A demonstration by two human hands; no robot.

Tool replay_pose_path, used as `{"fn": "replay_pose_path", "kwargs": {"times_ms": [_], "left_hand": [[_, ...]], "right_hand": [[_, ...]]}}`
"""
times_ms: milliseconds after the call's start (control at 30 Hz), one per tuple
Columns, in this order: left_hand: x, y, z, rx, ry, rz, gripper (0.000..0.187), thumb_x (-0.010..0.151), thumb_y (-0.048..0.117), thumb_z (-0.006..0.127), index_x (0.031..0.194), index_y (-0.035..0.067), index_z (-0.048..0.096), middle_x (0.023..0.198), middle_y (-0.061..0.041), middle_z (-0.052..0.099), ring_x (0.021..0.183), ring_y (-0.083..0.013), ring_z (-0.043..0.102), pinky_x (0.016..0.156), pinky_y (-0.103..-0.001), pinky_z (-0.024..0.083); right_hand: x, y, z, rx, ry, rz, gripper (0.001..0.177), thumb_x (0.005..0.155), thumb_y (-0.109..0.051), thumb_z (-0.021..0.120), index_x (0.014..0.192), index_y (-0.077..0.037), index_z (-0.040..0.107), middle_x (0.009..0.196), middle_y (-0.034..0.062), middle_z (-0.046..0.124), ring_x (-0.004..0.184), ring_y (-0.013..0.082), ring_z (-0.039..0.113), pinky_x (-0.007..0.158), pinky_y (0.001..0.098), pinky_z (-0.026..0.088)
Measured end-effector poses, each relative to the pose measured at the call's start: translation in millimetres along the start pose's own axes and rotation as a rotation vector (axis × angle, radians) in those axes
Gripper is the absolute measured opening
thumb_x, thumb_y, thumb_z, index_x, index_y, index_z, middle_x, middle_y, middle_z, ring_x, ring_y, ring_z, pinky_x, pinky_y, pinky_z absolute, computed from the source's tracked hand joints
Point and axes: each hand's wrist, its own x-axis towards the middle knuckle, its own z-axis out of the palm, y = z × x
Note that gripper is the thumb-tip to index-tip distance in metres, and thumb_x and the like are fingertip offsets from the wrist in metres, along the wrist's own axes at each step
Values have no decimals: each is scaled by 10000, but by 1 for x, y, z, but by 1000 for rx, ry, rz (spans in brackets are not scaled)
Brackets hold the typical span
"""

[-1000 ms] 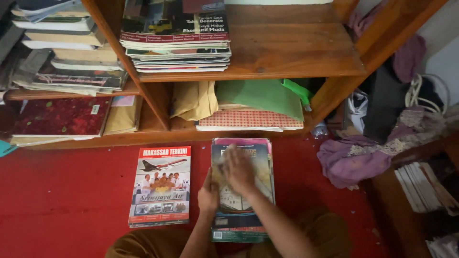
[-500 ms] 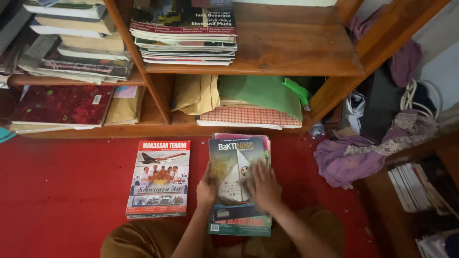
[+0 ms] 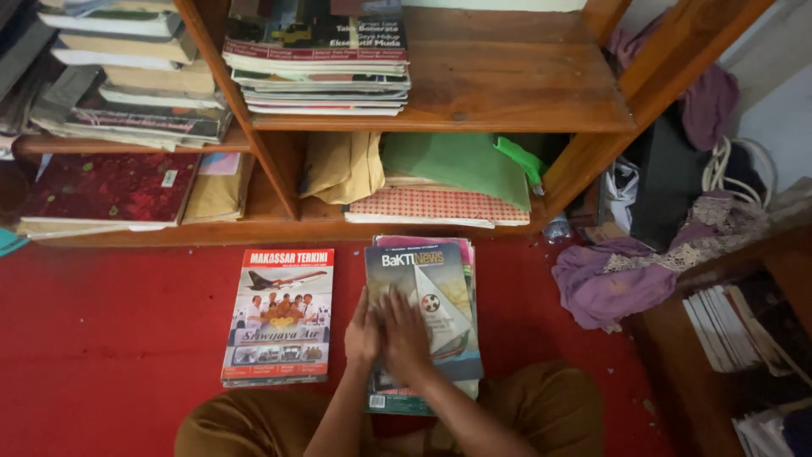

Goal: Cleaning and organizing a stack of magazines on a library shelf using a cloth.

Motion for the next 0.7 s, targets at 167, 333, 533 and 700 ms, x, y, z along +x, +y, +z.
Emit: {"fn": "replay_pose_path", "kwargs": {"times_ms": [167, 333, 533, 700], "left_hand": [[20, -34, 19, 100, 100, 216, 618, 972, 282, 524, 1571, 342, 383, 1318, -105, 697, 1069, -384, 698, 878, -471, 559], [-26, -3, 24, -132, 35, 179, 658, 931, 523, 419, 1419, 113, 583, 1354, -191, 637, 1242, -406, 593, 1013, -505, 487], [-111, 67, 7, -525, -291, 426, 901, 962, 627, 106, 1416, -9, 556, 1581, -188, 453, 1491, -366, 383, 1212, -530, 292], [-113, 77, 3, -668, -349, 712, 528, 1078, 327, 252, 1435, -1, 461, 1542, -223, 376, 1253, -435, 618, 1102, -546, 527]], "right_hand": [[-62, -9, -63, 118, -202, -5, 764, 871, -324, 700, 1507, -10, 416, 1565, 232, 402, 1394, 440, 392, 1125, 530, 285], [-79, 40, -13, 66, -127, 252, 766, 957, -404, 543, 1570, -5, 315, 1633, 234, 296, 1504, 418, 286, 1186, 574, 250], [-53, 8, -55, 1283, -54, 589, 674, 968, -517, 390, 1494, -104, 301, 1535, 101, 305, 1389, 283, 302, 1144, 493, 258], [-57, 2, -87, 1460, 34, 968, 438, 939, -244, 637, 1238, 66, 720, 1192, 132, 731, 1046, 200, 653, 909, 313, 504]]}}
